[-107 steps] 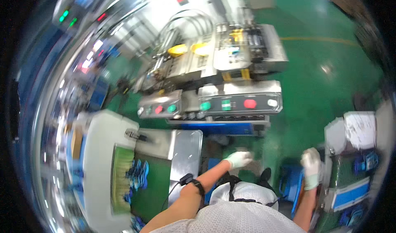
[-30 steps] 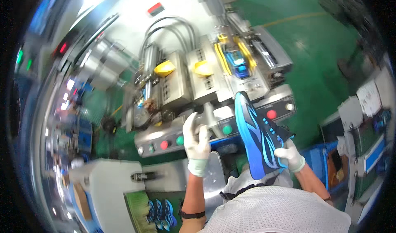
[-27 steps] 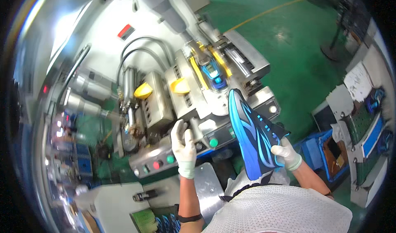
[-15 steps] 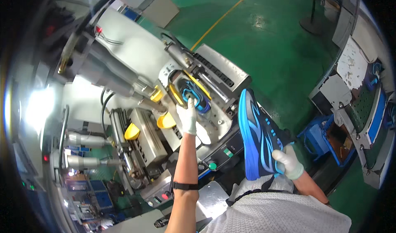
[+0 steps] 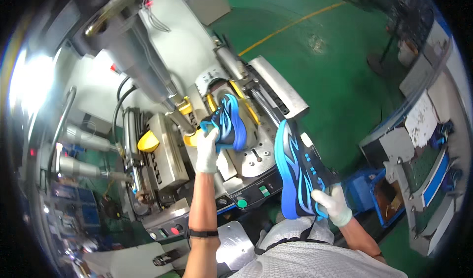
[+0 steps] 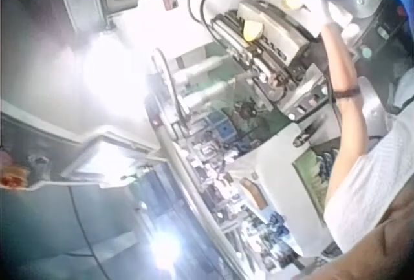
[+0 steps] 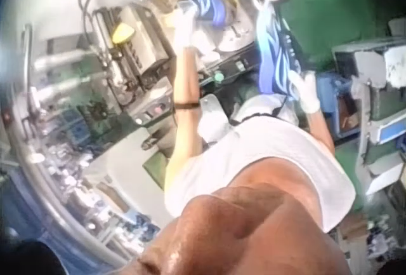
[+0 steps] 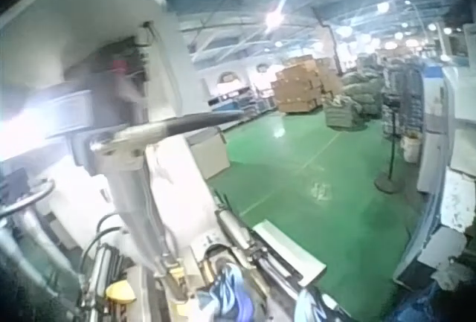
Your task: Operating industrial machinery and a conveyor belt to process shoes.
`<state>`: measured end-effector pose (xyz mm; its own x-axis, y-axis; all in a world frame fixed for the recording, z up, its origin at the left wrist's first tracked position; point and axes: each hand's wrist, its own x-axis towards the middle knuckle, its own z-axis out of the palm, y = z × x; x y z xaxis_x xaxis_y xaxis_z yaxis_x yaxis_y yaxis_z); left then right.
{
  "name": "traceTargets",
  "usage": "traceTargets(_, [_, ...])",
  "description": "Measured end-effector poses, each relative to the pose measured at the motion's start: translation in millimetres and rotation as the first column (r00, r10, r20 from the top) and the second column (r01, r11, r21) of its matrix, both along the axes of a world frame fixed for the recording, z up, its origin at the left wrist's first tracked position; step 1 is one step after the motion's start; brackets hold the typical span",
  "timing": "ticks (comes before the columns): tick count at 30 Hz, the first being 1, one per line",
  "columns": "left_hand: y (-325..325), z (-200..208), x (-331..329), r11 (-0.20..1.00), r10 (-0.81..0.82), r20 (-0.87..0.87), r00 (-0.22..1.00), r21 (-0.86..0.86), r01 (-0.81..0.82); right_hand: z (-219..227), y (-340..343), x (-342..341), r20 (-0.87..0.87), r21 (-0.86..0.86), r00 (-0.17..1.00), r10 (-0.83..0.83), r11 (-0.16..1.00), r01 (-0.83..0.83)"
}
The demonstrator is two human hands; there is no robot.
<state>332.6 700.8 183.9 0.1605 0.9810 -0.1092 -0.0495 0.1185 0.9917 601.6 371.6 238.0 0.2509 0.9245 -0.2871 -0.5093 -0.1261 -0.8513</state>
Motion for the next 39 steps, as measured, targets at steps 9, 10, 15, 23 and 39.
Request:
traceTargets(9, [-299.6,67.6,-128.2,0.973,0.191,-0.005,0.982,-0.132,-0.190,10.8,267.4,-36.2,0.246,-0.082,0.832,0.497,0.866,-0.493])
traceTargets(10, [-328.7,56.9,-146.7,0.975,0.184,-0.145,0.972,-0.095,-0.199,-10.4,314.0,-46.9,0.478,-0.198,0.737,0.478,0.876,-0.440])
traceTargets(15, [-487.0,-3.7,-197.6,0.839,0.453,-0.411,0.791,-0.103,-0.534,-71.5,380.1,-113.9,0.952,-0.252,0.108,0.285,0.935,-0.248])
traceTargets(23, [-593.5,-175.4,-232.4,0.540,0.588,-0.682,0.435,-0.069,-0.839,-95.1,351.0,-112.9,0.979,-0.171,0.076,0.188,0.968,-0.183])
traceTargets(39, [-656.0,-215.0,-254.6,0.746,0.530,-0.443,0.724,-0.163,-0.646,-211.3,-38.2,-259.0,0.840,-0.419,-0.538,0.075,0.720,-0.554])
